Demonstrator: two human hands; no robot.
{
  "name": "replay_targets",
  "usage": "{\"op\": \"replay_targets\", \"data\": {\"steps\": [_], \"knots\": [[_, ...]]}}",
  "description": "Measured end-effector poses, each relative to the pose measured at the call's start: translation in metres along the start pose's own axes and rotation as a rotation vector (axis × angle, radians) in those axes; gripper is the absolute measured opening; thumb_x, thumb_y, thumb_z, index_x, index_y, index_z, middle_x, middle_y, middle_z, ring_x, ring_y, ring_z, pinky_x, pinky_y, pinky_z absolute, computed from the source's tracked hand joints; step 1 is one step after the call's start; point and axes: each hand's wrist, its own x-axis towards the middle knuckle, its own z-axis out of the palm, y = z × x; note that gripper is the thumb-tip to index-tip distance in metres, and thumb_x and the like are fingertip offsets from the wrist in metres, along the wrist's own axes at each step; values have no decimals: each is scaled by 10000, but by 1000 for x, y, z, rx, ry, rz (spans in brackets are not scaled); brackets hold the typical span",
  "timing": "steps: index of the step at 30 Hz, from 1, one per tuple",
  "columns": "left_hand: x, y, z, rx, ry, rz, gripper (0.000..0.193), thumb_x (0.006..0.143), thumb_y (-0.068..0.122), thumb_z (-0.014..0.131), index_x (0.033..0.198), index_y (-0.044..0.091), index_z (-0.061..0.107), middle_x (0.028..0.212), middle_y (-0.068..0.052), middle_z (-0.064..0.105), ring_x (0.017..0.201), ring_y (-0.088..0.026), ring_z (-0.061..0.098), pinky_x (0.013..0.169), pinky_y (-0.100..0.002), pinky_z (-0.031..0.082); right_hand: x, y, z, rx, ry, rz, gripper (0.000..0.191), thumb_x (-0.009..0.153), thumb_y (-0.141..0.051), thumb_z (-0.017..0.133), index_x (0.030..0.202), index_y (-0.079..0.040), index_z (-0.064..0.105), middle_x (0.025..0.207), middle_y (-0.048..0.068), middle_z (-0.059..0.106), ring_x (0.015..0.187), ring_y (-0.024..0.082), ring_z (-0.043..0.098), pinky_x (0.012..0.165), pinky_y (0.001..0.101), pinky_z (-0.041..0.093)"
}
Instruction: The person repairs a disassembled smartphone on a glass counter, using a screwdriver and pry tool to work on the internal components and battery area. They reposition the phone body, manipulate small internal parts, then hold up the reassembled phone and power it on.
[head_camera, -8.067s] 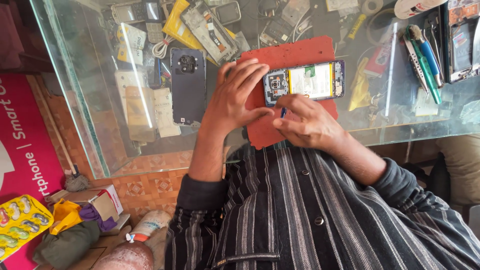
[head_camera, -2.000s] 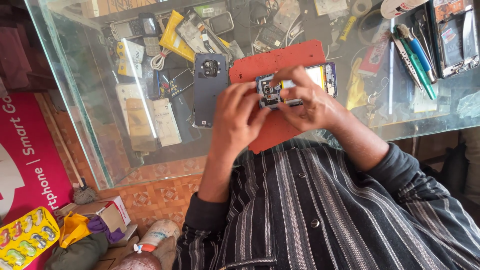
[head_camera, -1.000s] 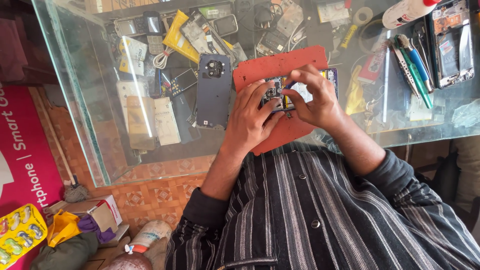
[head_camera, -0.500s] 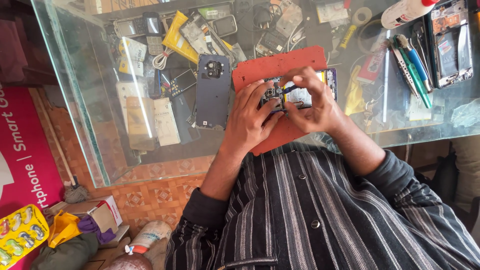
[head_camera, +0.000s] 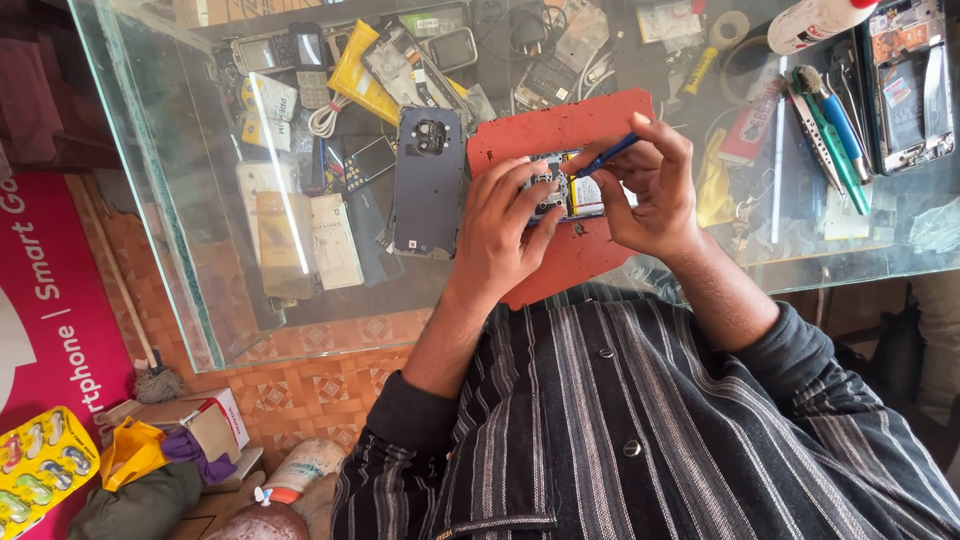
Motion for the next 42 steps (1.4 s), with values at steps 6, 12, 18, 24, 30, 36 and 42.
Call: {"op": "replay_targets", "data": {"steps": [6, 12, 18, 24, 30, 36, 42], "knots": [[4, 1, 2, 36, 55, -27, 702, 816, 336, 889, 1336, 25, 534, 1440, -157, 555, 1384, -354, 499, 1159, -513, 390, -5, 16, 5, -139, 81, -10, 772, 1038, 202, 616, 1527, -173, 151, 1299, 224, 583, 1126, 298, 713, 917, 388, 662], [0, 2, 1, -9, 55, -115, 1033, 705, 394, 956, 1499, 45, 394, 1453, -172, 518, 1398, -361, 482, 1185, -505, 390, -8, 37, 12, -219, 106, -58, 748, 1015, 198, 655, 1489, -158, 198, 1272, 222, 591, 1158, 323, 714, 945, 414, 660], [-3, -2, 4, -7, 66, -102, 1046, 709, 388, 969, 1507, 57, 378, 1469, -147, 505, 1409, -349, 476, 1196, -500, 389, 5, 27, 6, -264, -9, -72, 670, 1017, 195, 650, 1448, -142, 262, 1250, 203, 642, 1169, 307, 739, 980, 401, 665], [-4, -3, 7, -2, 59, -122, 1005, 715, 345, 954, 1503, 65, 397, 1484, -119, 514, 1428, -333, 479, 1213, -489, 402, 26, 11, 17, -424, -63, -89, 570, 865, 136, 798, 1247, -137, 476, 1141, 242, 610, 984, 349, 714, 845, 426, 609], [-5, -4, 8, -3, 99, -136, 1072, 666, 387, 989, 1486, 51, 386, 1451, -134, 534, 1401, -343, 471, 1200, -498, 382, 46, 6, 3, -100, -185, -256, 554, 862, 251, 547, 1267, -98, 403, 1038, 170, 634, 969, 362, 703, 968, 567, 580], [-5, -6, 6, -47, 111, -117, 1114, 673, 398, 980, 1505, 38, 334, 1443, -99, 600, 1407, -323, 479, 1222, -481, 363, 40, 9, 6, -317, 19, -59, 660, 934, 150, 775, 1400, -136, 406, 1094, 187, 618, 964, 337, 724, 867, 398, 634], [-6, -7, 5, -175, 136, -178, 972, 798, 289, 943, 1515, 28, 342, 1402, -122, 616, 1381, -291, 517, 1201, -430, 404, 40, 13, 0, -233, -153, -257, 718, 836, 163, 680, 1387, -118, 314, 1149, 258, 575, 1020, 413, 645, 913, 508, 534]]}}
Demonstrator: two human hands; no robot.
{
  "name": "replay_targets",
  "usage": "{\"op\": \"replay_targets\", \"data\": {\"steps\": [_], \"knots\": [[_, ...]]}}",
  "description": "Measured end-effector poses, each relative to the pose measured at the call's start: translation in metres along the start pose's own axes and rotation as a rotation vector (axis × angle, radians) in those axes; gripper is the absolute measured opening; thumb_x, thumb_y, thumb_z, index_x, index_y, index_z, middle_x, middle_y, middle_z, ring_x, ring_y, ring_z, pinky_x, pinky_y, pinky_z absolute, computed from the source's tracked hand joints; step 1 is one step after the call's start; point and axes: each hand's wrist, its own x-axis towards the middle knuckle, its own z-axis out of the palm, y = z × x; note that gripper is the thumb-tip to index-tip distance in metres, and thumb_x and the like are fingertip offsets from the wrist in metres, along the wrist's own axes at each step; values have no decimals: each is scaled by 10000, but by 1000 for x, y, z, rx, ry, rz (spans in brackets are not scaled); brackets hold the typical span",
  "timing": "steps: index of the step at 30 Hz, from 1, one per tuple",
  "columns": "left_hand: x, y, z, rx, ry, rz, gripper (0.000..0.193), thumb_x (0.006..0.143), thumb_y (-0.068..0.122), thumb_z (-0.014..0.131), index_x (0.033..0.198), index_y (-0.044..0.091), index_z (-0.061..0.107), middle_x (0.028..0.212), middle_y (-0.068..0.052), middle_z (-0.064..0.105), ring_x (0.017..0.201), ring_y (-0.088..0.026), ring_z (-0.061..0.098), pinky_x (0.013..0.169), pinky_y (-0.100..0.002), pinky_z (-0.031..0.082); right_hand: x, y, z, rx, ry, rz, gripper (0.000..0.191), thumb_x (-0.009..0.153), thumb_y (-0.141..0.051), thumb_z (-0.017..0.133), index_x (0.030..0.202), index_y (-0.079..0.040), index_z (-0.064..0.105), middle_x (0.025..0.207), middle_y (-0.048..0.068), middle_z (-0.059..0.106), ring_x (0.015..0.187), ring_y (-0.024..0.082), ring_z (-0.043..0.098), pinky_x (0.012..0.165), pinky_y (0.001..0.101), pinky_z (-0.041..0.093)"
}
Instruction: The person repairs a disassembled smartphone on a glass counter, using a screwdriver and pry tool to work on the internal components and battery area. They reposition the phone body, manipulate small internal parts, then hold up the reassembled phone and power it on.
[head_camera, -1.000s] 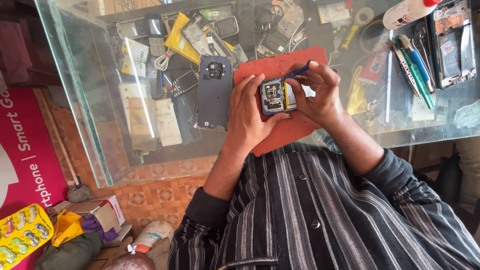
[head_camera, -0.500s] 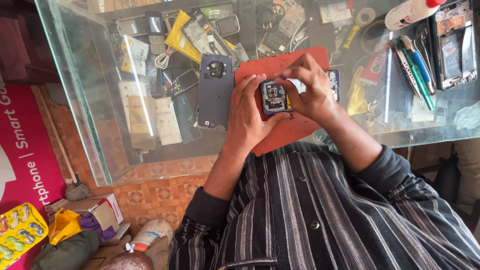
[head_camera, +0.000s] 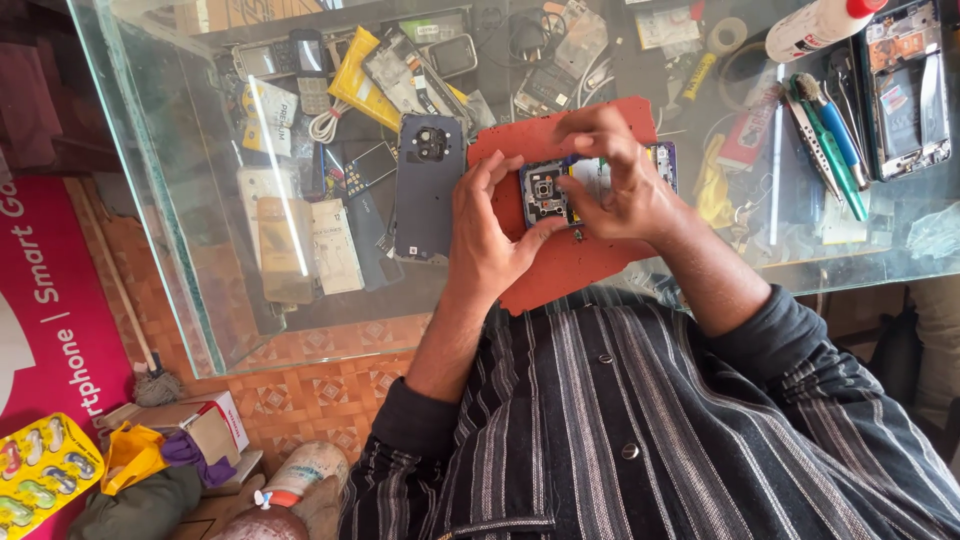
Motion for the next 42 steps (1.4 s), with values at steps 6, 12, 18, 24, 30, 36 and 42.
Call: {"op": "replay_targets", "data": {"steps": [6, 12, 18, 24, 30, 36, 42], "knots": [[0, 0, 0, 6, 16, 11, 776, 899, 80, 839, 1505, 22, 358, 1365, -119, 641, 1353, -287, 552, 1203, -430, 399, -4, -1, 5, 263, 0, 90, 716, 875, 292, 406, 1435, -150, 343, 1130, 152, 625, 1098, 373, 692, 1185, 609, 457], [1, 1, -1, -4, 7, 12, 767, 896, 54, 826, 1501, 17, 356, 1366, -123, 640, 1367, -295, 548, 1206, -433, 390, -8, 3, 5, 88, 132, 318, 688, 986, 175, 728, 1495, -142, 390, 1235, 172, 585, 1134, 313, 715, 913, 375, 644], [1, 0, 0, 5, 2, 14, 772, 885, 44, 831, 1498, 19, 363, 1363, -121, 645, 1354, -293, 554, 1201, -436, 390, -10, 9, 7, -136, 130, 120, 756, 892, 93, 858, 1447, -102, 384, 1216, 179, 574, 1104, 345, 642, 870, 406, 587], [6, 4, -5, 39, -18, 60, 660, 918, 126, 807, 1458, 27, 439, 1398, -124, 623, 1386, -314, 542, 1222, -461, 379, -10, 8, 5, 19, 18, -5, 740, 757, 201, 567, 1390, -105, 338, 1162, 178, 632, 1157, 441, 607, 968, 563, 514], [10, 16, -8, 336, -182, 201, 551, 873, 451, 804, 1305, 141, 658, 1464, -166, 516, 1410, -372, 455, 1211, -549, 323, -6, 3, 3, 219, 35, 153, 664, 952, 239, 475, 1493, -136, 388, 1200, 155, 649, 1144, 332, 696, 1031, 439, 600], [10, 14, -3, 382, -170, 205, 565, 875, 475, 807, 1321, 160, 665, 1482, -137, 509, 1416, -353, 453, 1223, -541, 323, -3, -1, 5, 7, 183, 427, 579, 912, 107, 767, 1369, -95, 475, 1253, 162, 624, 1089, 305, 702, 914, 431, 635], [8, 12, 0, 406, -189, 181, 552, 825, 398, 827, 1300, 161, 676, 1464, -122, 519, 1426, -334, 455, 1244, -536, 320, -1, -7, -4, -123, -138, 82, 637, 760, 57, 719, 1350, -114, 552, 1298, 172, 566, 1211, 412, 566, 1033, 528, 495]]}}
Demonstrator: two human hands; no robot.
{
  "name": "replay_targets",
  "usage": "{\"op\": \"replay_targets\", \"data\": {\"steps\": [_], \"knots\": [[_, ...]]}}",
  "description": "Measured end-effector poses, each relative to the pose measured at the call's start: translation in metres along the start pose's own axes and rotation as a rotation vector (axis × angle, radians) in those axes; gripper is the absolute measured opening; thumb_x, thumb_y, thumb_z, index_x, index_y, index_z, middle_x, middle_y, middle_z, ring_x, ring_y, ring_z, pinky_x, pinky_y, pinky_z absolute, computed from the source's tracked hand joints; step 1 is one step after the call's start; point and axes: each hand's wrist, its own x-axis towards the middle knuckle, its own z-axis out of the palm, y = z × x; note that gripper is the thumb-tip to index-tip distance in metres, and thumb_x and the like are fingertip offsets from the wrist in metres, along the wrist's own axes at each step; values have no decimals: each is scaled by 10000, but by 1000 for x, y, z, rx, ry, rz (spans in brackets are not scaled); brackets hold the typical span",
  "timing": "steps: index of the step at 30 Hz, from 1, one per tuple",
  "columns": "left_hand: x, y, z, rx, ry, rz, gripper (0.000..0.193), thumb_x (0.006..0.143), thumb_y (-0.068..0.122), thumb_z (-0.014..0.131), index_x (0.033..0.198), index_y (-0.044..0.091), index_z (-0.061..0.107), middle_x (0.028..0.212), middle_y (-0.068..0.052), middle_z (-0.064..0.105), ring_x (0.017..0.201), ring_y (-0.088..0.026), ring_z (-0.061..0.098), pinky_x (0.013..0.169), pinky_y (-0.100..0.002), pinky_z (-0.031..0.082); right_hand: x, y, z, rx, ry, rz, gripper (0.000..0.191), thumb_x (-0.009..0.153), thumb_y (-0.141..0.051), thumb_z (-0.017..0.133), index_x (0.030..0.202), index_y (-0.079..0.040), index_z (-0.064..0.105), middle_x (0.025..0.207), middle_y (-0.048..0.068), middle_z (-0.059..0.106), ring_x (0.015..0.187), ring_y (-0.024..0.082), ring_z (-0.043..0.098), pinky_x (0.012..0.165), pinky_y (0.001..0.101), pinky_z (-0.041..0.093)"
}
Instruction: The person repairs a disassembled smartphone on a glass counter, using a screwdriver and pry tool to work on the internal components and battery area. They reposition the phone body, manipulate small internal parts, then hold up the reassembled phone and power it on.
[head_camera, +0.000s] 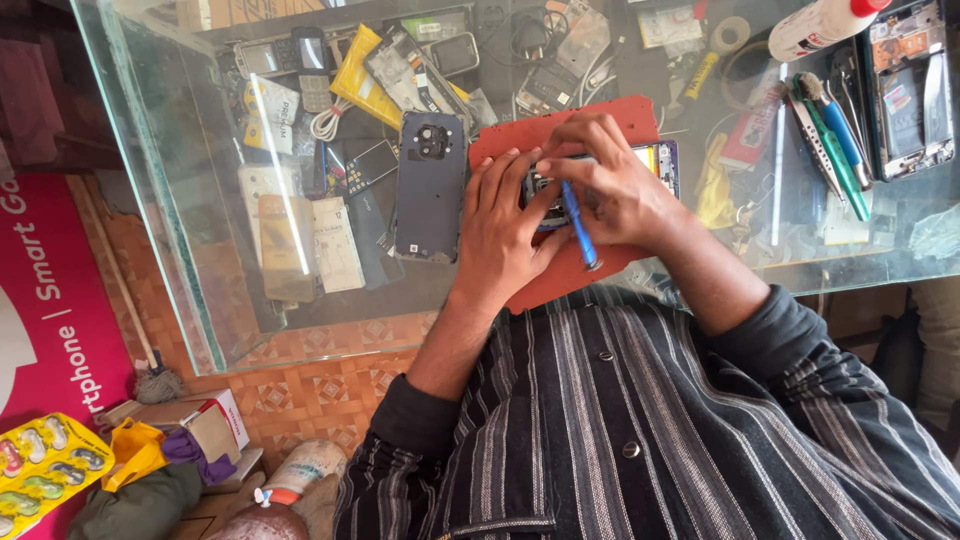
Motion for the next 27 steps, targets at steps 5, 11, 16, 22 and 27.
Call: {"op": "replay_targets", "data": {"steps": [5, 11, 16, 22, 27], "knots": [[1, 0, -4, -42, -11, -4, 584, 769, 302, 861, 1276, 93, 660, 1495, -127, 509, 1438, -340, 443, 1243, -543, 307, 0, -11, -3, -112, -116, 37, 615, 682, 30, 682, 1281, -101, 632, 1260, 174, 602, 1171, 404, 574, 960, 526, 492], [1, -2, -14, -231, 30, -13, 614, 809, 189, 779, 1358, 40, 547, 1504, -152, 491, 1432, -369, 441, 1230, -537, 307, -13, -37, -20, -121, -253, 43, 536, 717, 12, 670, 1239, -105, 691, 1220, 116, 625, 1132, 330, 594, 968, 486, 493], [-2, -8, -14, -436, 140, -52, 545, 869, 0, 595, 1390, 39, 440, 1536, -159, 514, 1476, -363, 485, 1285, -499, 344, -29, -50, -20, -143, -484, -61, 495, 733, -45, 653, 1224, -1, 693, 1287, 139, 632, 1178, 307, 598, 983, 470, 482], [-7, -9, -7, -444, 177, -96, 530, 919, -54, 563, 1433, 10, 454, 1476, -145, 559, 1453, -343, 511, 1293, -482, 366, -42, -49, -24, -223, -567, -101, 434, 711, -83, 642, 1137, -7, 679, 1275, 162, 627, 1277, 330, 565, 1049, 458, 461], [-6, -10, -5, -421, 169, -82, 517, 912, -31, 598, 1414, 2, 474, 1435, -141, 588, 1424, -335, 522, 1290, -499, 352, -50, -48, -28, -407, -594, -182, 376, 771, -132, 639, 1116, 13, 678, 1206, 138, 648, 1253, 306, 563, 1021, 467, 483]]}}
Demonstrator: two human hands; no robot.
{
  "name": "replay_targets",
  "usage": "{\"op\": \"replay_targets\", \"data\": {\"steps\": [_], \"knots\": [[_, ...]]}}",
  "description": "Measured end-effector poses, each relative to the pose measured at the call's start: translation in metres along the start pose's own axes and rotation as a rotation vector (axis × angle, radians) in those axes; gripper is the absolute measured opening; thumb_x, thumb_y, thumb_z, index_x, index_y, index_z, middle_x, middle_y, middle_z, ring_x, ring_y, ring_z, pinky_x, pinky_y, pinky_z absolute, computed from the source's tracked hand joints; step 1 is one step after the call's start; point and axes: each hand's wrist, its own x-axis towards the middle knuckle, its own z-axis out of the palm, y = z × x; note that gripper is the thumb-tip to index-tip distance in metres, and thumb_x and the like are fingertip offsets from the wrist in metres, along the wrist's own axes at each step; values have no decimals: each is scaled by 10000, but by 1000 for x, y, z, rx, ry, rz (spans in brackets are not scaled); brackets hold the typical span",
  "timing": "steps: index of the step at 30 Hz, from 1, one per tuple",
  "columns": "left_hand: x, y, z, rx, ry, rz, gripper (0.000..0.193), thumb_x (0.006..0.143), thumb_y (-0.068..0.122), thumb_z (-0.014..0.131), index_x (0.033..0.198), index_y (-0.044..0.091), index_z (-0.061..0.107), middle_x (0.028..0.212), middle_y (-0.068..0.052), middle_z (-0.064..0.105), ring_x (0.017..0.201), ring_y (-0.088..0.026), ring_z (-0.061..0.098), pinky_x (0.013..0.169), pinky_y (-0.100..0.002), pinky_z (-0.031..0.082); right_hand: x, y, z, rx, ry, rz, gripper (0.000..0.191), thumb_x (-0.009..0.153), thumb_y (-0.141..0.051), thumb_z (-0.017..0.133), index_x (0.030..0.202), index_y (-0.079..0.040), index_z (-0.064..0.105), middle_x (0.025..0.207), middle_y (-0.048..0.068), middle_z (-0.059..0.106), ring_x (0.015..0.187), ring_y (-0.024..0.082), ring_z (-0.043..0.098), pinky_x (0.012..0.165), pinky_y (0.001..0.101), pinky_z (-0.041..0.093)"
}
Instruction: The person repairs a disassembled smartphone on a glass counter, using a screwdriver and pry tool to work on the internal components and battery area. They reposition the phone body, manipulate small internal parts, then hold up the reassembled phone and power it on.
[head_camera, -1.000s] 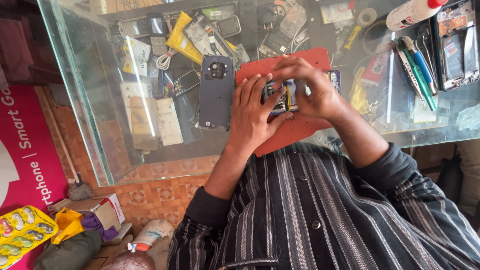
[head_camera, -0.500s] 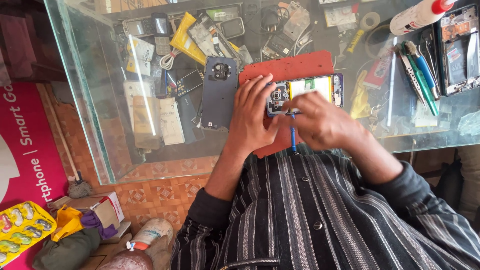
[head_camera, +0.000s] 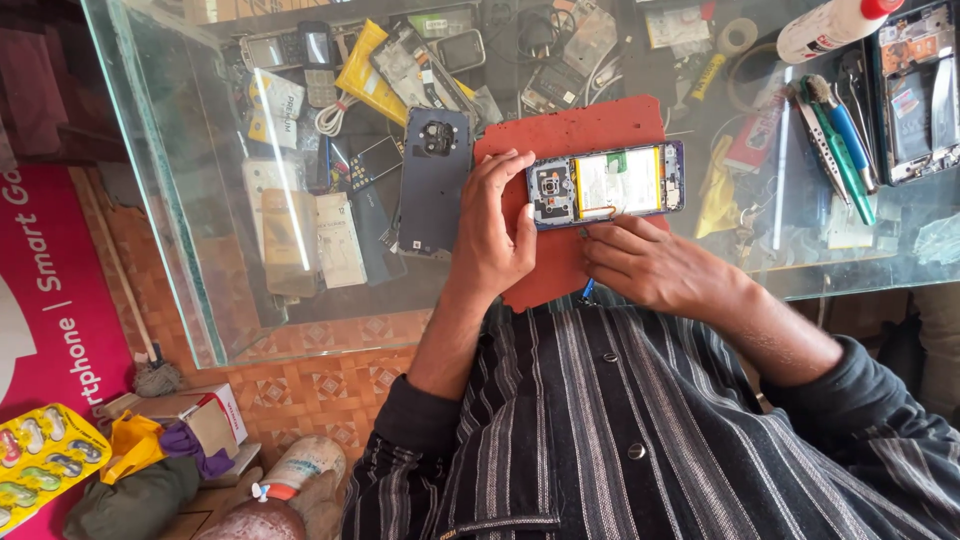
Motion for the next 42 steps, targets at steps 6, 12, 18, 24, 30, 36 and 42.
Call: {"op": "replay_targets", "data": {"steps": [6, 12, 18, 24, 30, 36, 42], "knots": [[0, -1, 2, 57, 35, -2, 525, 892, 2, 624, 1394, 8, 475, 1435, -152, 578, 1423, -342, 512, 1300, -542, 289, 0, 4, 15, 548, 466, 321, 339, 884, 140, 645, 1093, -115, 567, 1136, 57, 676, 1108, 258, 742, 929, 370, 622], [1, -2, 1, 50, 23, -15, 496, 905, -6, 629, 1378, 24, 482, 1409, -126, 612, 1431, -328, 517, 1313, -538, 278, 44, 15, 47, 691, 883, 283, 647, 1013, 175, 647, 1451, -117, 270, 1177, 268, 622, 1109, 333, 740, 849, 378, 672], [2, -1, 0, 32, 18, -26, 507, 902, -17, 645, 1381, 32, 485, 1379, -128, 619, 1424, -326, 523, 1313, -536, 286, 49, 27, 50, 426, 811, 230, 666, 975, 176, 701, 1434, -76, 289, 1112, 218, 668, 1018, 310, 758, 810, 384, 658], [3, -2, 0, 42, 11, -24, 506, 901, -16, 644, 1377, 30, 479, 1379, -126, 623, 1424, -323, 522, 1306, -540, 285, 55, 21, 40, 494, 782, 231, 657, 1007, 179, 656, 1470, -93, 276, 1144, 224, 658, 1060, 319, 755, 833, 388, 672], [2, -3, 1, 54, 22, -15, 495, 917, -13, 642, 1380, 37, 474, 1388, -130, 614, 1425, -321, 521, 1312, -535, 283, 67, 21, 14, 456, 668, -66, 606, 830, 175, 662, 1233, -114, 315, 1081, 195, 657, 1027, 453, 689, 882, 549, 582], [2, -2, 0, 38, 13, -19, 515, 893, -19, 640, 1378, 35, 473, 1383, -127, 623, 1423, -329, 522, 1310, -544, 277, 67, 15, 31, 528, 625, 411, 558, 915, 92, 807, 1227, -112, 392, 1039, 174, 684, 986, 345, 745, 798, 415, 605], [3, -2, 0, 32, 12, -16, 513, 902, -23, 646, 1382, 32, 472, 1384, -131, 623, 1426, -328, 523, 1309, -539, 279, 52, 25, 63, 456, 752, 301, 656, 912, 86, 810, 1306, -60, 307, 1034, 187, 691, 983, 311, 765, 780, 402, 605]]}}
